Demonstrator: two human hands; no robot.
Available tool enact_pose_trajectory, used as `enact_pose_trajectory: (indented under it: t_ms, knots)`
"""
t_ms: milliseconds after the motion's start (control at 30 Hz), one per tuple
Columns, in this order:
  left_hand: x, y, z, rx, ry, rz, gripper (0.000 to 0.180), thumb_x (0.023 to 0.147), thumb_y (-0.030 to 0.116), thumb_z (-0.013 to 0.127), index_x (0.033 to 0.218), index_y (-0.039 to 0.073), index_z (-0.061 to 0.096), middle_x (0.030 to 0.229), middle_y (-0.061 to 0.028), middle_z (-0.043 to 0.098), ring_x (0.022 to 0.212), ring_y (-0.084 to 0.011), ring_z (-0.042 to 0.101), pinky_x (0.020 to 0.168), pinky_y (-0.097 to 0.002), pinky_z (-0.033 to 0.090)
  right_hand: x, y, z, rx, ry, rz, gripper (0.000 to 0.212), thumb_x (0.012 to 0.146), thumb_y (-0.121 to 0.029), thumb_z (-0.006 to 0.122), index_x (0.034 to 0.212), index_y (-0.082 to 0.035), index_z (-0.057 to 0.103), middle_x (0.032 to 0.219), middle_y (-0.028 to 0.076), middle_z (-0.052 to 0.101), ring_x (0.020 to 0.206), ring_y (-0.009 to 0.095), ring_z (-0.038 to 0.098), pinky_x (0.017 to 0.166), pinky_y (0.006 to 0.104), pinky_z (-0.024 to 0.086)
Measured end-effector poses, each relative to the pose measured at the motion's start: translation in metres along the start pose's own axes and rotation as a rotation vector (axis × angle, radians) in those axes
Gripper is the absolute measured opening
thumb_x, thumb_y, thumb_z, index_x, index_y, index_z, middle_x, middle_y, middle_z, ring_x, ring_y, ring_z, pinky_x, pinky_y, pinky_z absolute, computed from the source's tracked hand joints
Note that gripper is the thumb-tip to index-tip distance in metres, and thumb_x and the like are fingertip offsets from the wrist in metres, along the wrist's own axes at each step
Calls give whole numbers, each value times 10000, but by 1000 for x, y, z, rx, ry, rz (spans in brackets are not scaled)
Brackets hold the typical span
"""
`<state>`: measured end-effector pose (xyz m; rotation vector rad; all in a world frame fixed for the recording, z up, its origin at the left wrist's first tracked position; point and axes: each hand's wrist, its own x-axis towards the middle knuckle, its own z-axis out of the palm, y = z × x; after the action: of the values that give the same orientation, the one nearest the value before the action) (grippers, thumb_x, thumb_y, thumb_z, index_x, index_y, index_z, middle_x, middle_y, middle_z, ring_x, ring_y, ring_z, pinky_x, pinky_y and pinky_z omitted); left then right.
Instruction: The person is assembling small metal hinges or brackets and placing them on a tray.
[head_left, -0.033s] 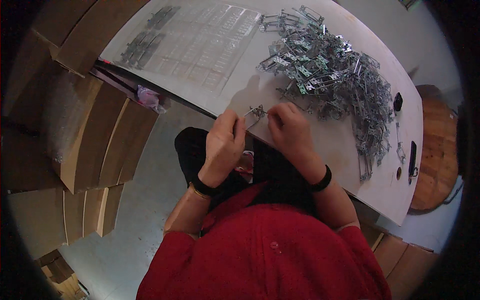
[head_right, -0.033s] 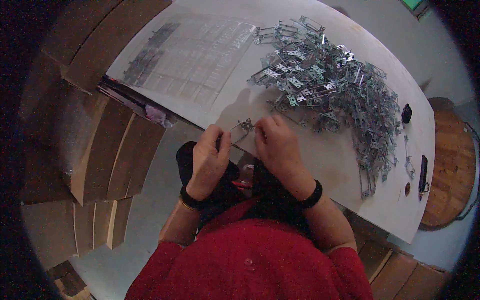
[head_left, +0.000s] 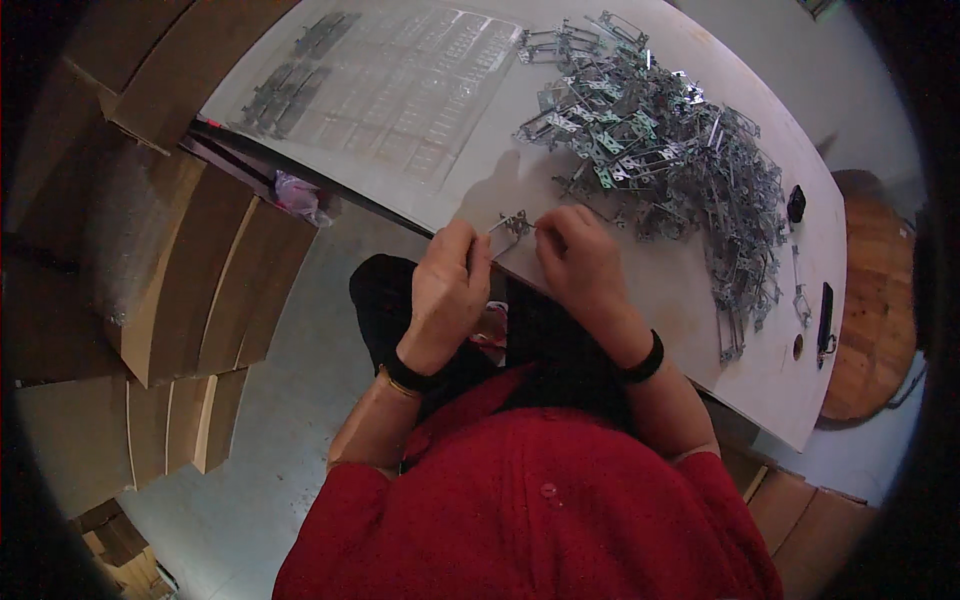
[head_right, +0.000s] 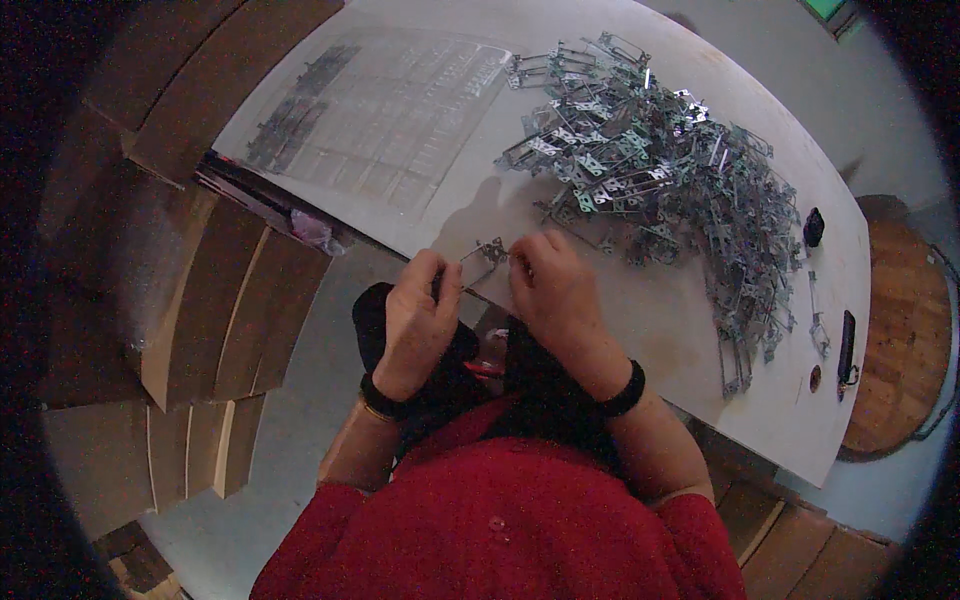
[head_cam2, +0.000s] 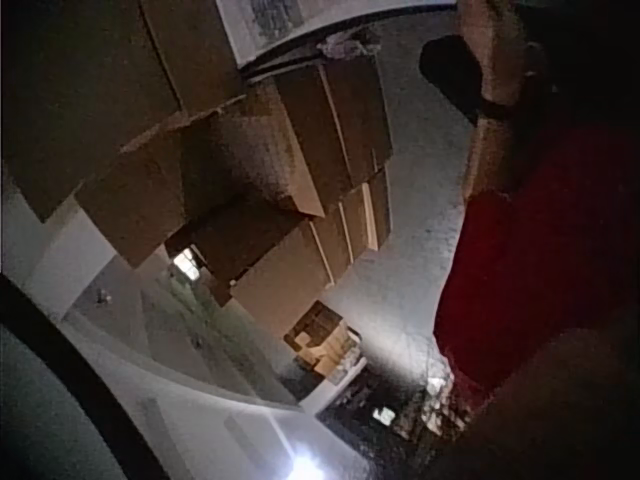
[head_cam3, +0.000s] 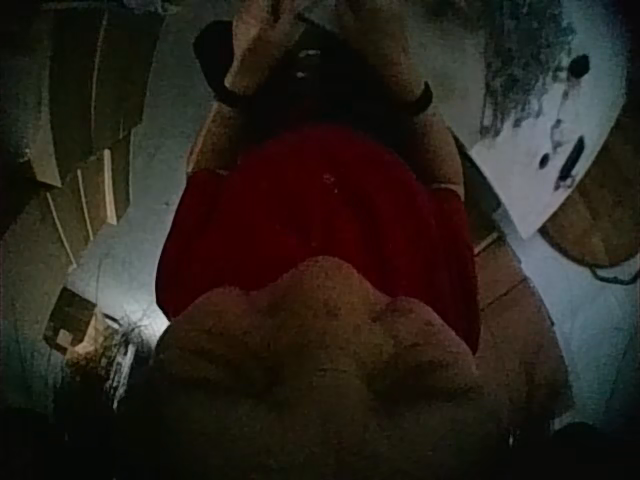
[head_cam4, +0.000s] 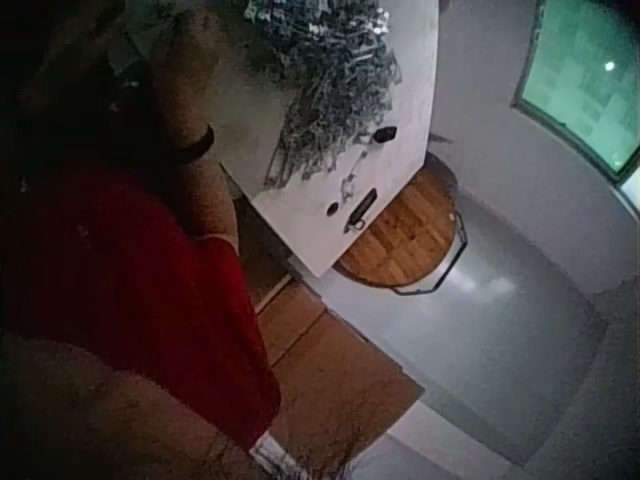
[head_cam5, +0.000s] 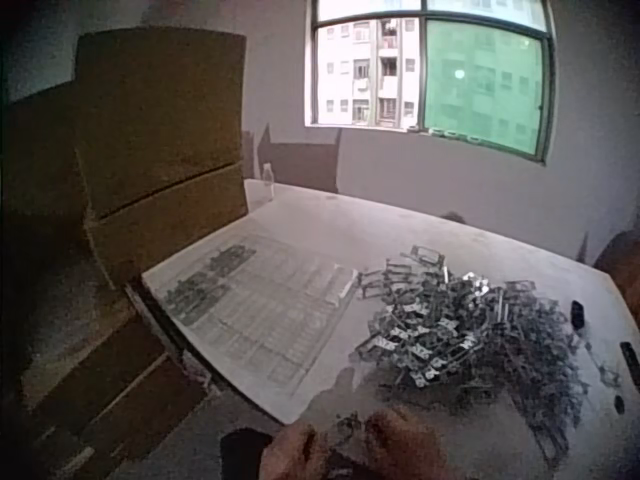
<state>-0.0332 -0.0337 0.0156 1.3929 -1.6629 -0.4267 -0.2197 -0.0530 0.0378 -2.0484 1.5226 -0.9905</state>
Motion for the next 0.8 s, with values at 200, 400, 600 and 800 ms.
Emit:
enact_pose_trajectory:
  t_ms: [200, 400, 600, 800]
  knots:
    - [-1, 2, 0, 23, -7, 17, 181, 1001, 125, 648, 905, 12, 545, 770, -190, 578, 665, -376, 594, 600, -440, 476, 0, 1, 0, -6, 15, 3, 66, 908, -48, 664, 961, -27, 630, 908, 181, 633, 801, 387, 664, 710, 459, 535]
    - [-1, 3, 0, 17, -3, 10, 174, 994, 115, 655, 904, 8, 552, 774, -187, 585, 661, -368, 592, 599, -426, 480, -1, 1, -2, 39, 16, 36, 70, 896, -38, 661, 955, -16, 630, 896, 184, 642, 812, 378, 673, 715, 452, 537]
    - [-2, 3, 0, -38, 2, -23, 178, 988, 112, 662, 895, 5, 555, 754, -187, 586, 640, -344, 580, 592, -407, 477, -6, 3, -2, 41, 7, 85, 78, 882, -46, 671, 943, -10, 638, 872, 185, 664, 803, 367, 683, 721, 441, 543]
    - [-3, 3, 0, -108, -17, -108, 174, 981, 111, 648, 904, 21, 521, 768, -187, 566, 692, -396, 588, 617, -460, 478, -4, -1, -1, 49, 13, 106, 90, 883, -62, 677, 955, -14, 652, 881, 183, 673, 814, 362, 687, 734, 442, 544]
